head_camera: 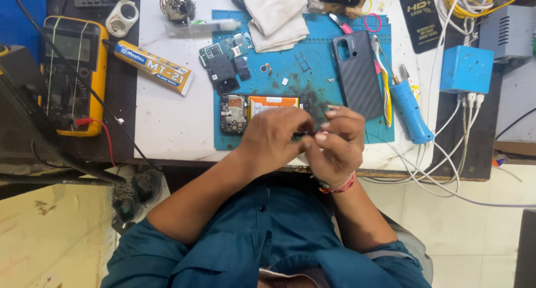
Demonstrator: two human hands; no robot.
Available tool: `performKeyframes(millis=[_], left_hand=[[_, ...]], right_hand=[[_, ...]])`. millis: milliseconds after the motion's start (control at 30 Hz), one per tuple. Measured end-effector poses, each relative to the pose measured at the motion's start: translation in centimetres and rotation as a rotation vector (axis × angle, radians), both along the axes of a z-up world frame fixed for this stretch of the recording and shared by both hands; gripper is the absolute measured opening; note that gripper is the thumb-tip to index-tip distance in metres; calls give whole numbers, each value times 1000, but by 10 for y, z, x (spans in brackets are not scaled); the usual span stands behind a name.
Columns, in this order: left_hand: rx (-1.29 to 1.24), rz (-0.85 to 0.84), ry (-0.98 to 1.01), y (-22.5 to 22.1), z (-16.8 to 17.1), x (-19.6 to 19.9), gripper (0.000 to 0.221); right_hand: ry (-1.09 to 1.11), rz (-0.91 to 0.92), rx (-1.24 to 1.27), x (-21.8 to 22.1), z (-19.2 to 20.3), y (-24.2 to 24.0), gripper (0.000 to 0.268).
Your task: The person uses a red plastic spudger to pry and disconnect the battery connector on a disassembled smartphone. They then use a pink plastic spudger to lift the battery and remove it from the device, placing it on the workbench.
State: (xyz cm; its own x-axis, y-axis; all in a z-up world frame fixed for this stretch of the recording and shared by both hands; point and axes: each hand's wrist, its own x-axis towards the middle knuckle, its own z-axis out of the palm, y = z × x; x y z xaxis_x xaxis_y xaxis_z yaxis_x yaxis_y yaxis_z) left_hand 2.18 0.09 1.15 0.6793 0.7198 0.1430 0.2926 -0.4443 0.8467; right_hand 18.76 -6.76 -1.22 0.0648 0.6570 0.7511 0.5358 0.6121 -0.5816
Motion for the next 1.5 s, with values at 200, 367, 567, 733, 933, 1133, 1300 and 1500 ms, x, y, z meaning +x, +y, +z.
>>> performKeyframes(millis=[200,367,567,733,933,1133,1300,1500], left_hand=[[414,90,48,0,1,-14,40],[523,136,91,-7,-9,-15,27],[541,162,90,-7,-9,-13,27],[529,160,82,-7,-10,-15,28],[515,147,47,-8,-9,-16,32],[503,73,32,-8,-9,-18,28],[488,21,-19,-7,-5,-19,40],[524,62,-13,-6,-8,-19,13]], right_hand=[[257,7,-188,3,-3,-7,23],[137,-58,-112,1,-7,-14,24],[133,-70,-157,-6,-5,-7,30],[58,-80,-146,-8,-5,-7,29],[323,-126,-112,-15,-8,-8,31],[804,-6,-82,-19,-14,-8,28],[928,-9,-60,-24,-12,-2,24],[947,-16,-65,-29,-13,4,24]])
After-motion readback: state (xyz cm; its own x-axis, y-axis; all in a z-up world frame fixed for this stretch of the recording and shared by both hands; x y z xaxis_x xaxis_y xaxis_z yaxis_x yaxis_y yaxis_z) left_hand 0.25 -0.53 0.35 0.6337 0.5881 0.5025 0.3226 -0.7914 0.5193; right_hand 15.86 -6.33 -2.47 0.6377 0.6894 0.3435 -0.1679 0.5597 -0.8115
